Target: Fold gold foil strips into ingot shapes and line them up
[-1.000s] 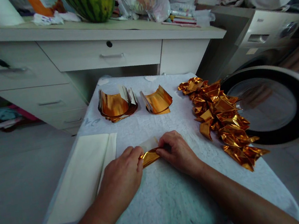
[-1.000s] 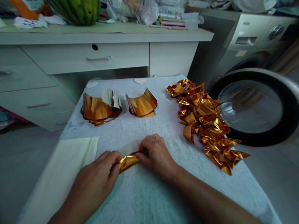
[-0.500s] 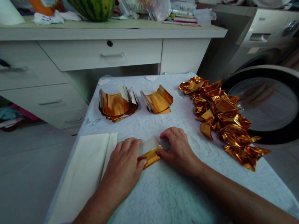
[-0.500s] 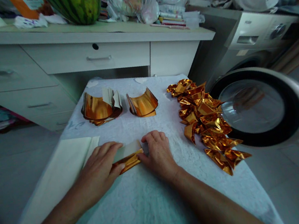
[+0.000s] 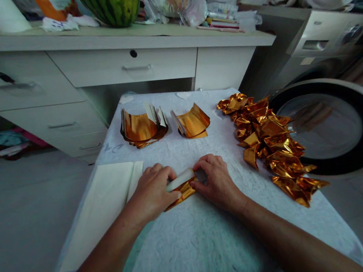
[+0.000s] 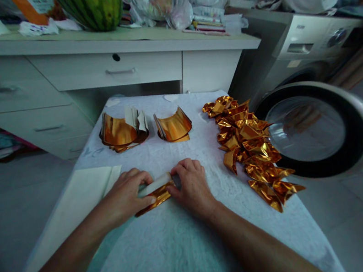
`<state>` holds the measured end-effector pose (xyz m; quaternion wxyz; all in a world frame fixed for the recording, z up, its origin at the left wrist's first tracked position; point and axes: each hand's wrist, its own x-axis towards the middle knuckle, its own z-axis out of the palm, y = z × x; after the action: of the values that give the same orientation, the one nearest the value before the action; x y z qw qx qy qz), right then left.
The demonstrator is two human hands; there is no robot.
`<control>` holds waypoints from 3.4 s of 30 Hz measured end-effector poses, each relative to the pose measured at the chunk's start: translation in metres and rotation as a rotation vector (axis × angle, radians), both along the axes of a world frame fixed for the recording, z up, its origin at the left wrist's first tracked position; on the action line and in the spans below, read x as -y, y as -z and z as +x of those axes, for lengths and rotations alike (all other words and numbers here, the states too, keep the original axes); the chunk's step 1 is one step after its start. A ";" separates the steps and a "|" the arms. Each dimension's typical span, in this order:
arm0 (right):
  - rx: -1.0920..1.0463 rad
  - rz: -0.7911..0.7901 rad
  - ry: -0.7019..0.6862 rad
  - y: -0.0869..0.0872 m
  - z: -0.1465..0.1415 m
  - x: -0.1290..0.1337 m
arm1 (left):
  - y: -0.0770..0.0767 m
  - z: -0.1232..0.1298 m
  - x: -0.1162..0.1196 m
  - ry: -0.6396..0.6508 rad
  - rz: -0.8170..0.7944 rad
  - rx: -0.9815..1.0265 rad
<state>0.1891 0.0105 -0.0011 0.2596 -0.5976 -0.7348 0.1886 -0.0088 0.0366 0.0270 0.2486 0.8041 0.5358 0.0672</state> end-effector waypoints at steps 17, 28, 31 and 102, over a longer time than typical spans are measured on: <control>-0.321 -0.021 -0.149 -0.017 0.009 0.003 | -0.001 0.002 0.013 -0.035 -0.215 0.468; -0.648 0.041 -0.217 -0.018 0.005 0.006 | 0.012 0.001 0.017 -0.131 -0.266 0.674; -0.658 0.052 -0.230 -0.020 0.005 0.006 | 0.012 0.003 0.019 -0.142 -0.318 0.702; -0.697 0.003 -0.203 -0.026 0.004 0.010 | 0.014 0.006 0.022 -0.153 -0.471 0.895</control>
<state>0.1934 0.0003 0.0249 0.4751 -0.4210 -0.6581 0.4049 -0.0032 0.0148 0.0131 0.6224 0.5774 0.4348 0.3003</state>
